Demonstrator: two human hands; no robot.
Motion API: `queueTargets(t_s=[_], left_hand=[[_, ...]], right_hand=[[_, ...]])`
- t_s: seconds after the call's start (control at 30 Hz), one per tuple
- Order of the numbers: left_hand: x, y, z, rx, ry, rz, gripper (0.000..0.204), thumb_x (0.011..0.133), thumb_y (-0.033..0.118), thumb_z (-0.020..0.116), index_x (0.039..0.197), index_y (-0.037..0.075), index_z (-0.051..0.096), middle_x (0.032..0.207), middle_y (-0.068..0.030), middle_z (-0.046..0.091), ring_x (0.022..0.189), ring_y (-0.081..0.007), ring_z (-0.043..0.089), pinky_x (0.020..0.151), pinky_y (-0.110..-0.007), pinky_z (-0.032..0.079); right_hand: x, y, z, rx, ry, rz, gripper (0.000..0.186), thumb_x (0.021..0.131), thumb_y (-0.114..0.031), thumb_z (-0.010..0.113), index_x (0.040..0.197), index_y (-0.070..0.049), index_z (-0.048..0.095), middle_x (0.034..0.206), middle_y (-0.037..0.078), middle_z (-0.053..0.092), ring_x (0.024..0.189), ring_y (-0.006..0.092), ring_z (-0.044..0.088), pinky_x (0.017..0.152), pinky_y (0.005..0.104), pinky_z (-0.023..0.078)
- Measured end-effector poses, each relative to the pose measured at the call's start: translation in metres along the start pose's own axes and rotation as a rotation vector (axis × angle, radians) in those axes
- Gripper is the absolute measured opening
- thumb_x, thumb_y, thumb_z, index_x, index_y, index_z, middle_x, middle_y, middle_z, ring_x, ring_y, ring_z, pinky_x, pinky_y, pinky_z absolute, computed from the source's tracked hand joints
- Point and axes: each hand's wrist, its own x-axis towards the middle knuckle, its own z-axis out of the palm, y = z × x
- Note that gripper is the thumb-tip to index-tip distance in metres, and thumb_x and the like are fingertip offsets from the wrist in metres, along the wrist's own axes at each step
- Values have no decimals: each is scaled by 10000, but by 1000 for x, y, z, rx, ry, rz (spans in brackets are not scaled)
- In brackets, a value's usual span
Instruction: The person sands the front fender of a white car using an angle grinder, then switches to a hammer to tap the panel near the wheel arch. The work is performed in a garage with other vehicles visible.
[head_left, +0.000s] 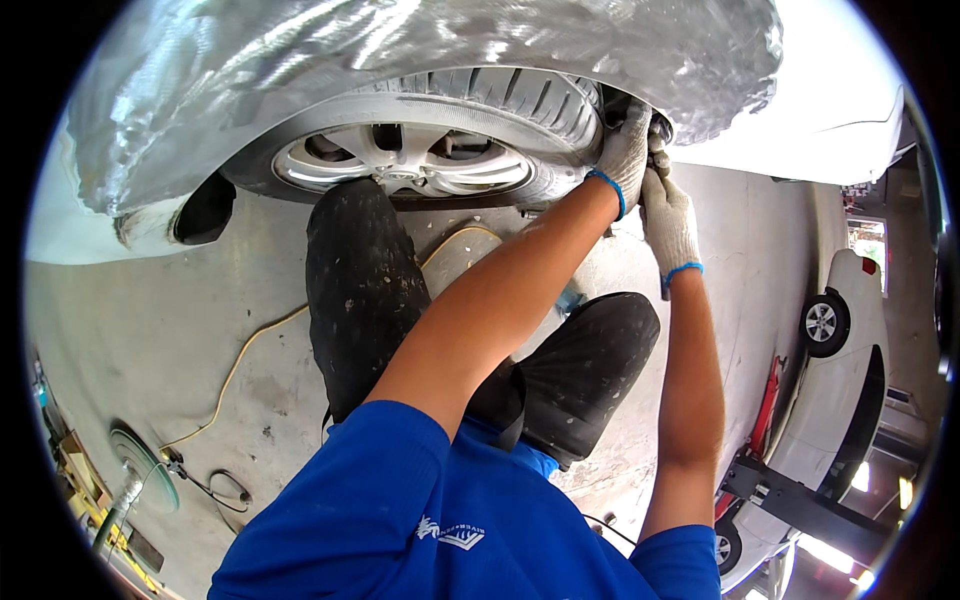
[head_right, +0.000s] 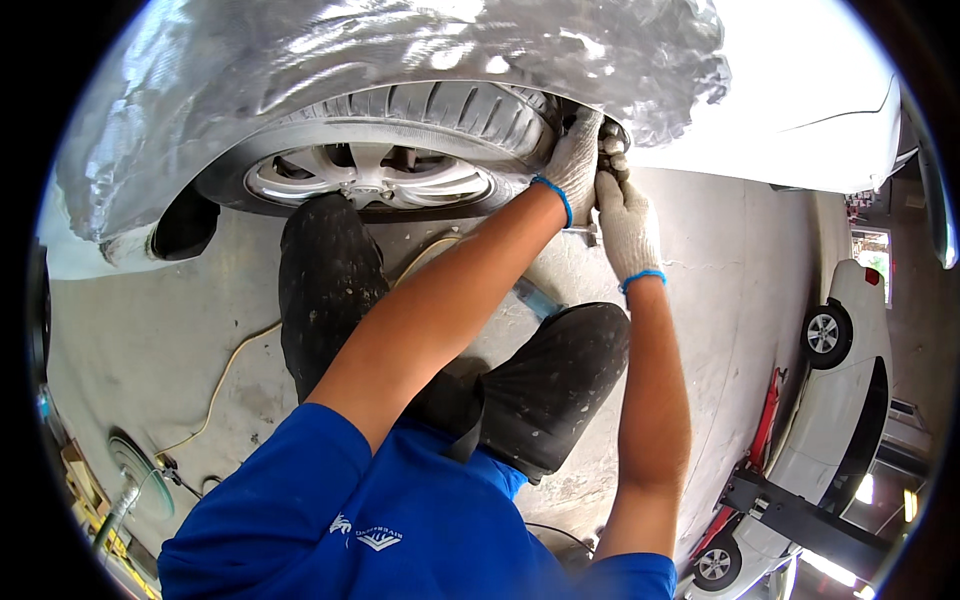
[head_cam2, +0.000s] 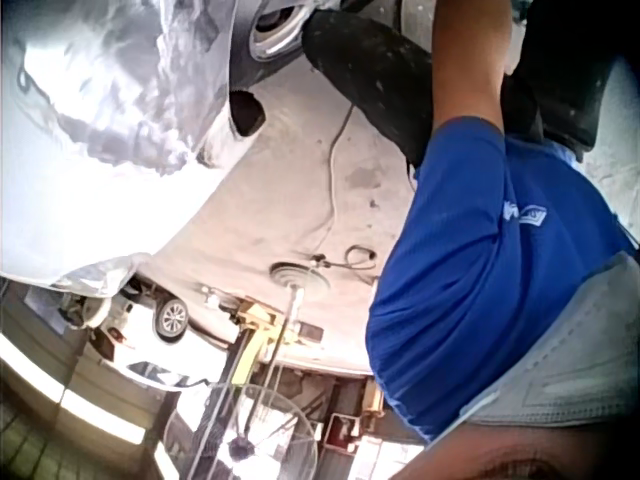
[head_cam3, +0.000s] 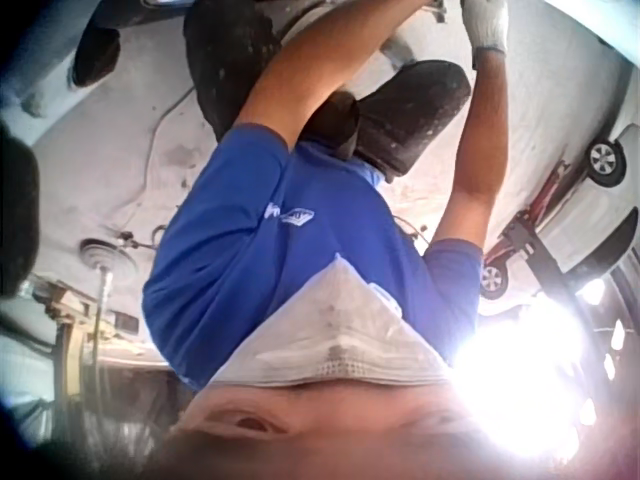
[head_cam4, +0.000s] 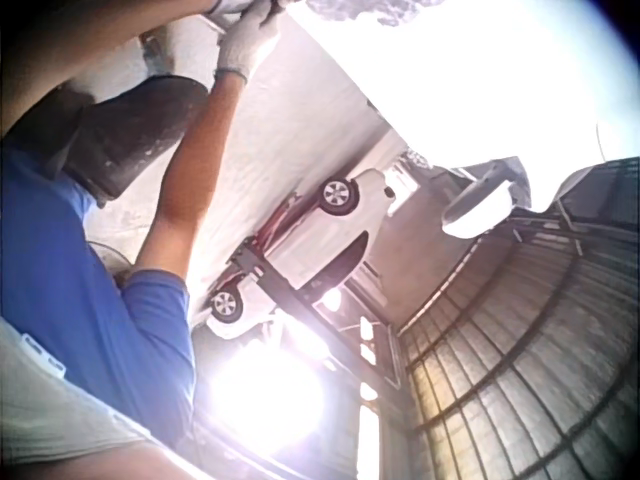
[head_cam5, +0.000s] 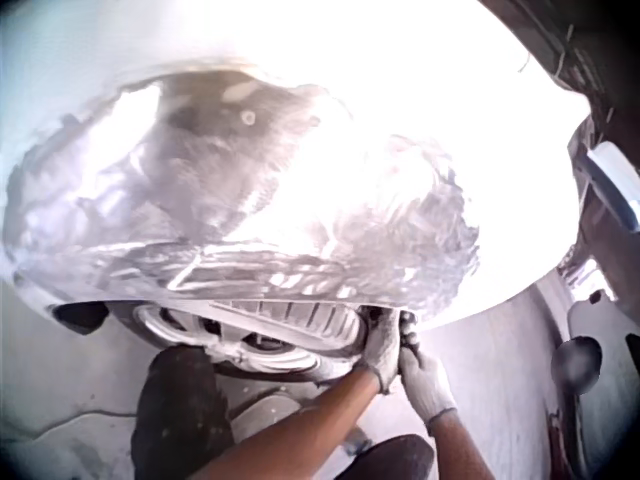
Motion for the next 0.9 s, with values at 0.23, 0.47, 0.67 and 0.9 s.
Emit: queueTargets(t_s=[0.23, 0.47, 0.67, 0.9], left_hand=[[-2, -33, -40, -35, -32, -22, 420, 972, 506, 630, 870, 110, 534, 697, -28, 517, 628, -161, 525, 613, -302, 486], [-40, -34, -37, -235, -98, -24, 428, 946, 486, 675, 858, 95, 526, 746, -65, 561, 708, -244, 591, 705, -388, 534], [-47, -34, -12, -175, 162, -43, 493, 895, 573, 698, 816, 135, 486, 693, -40, 557, 617, -206, 592, 576, -347, 517], [-53, -29, -9, -231, 275, -48, 500, 928, 559, 661, 838, 107, 468, 706, -66, 527, 639, -241, 590, 586, -392, 533]], right_hand=[[-4, 46, -4, -182, -92, 11, 455, 1006, -347, 504, 970, 81, 654, 776, 182, 653, 738, 221, 598, 699, 392, 470], [-42, 26, -19, -229, -81, -18, 493, 995, -378, 532, 952, 102, 637, 759, 186, 624, 743, 238, 585, 749, 395, 485], [-41, 4, -37, -217, -211, 103, 529, 997, -442, 529, 816, 43, 640, 641, 43, 542, 609, 122, 504, 594, 320, 427], [-40, -17, -45, -338, -322, 177, 545, 966, -463, 530, 792, 42, 635, 589, 39, 495, 574, 135, 488, 571, 327, 409]])
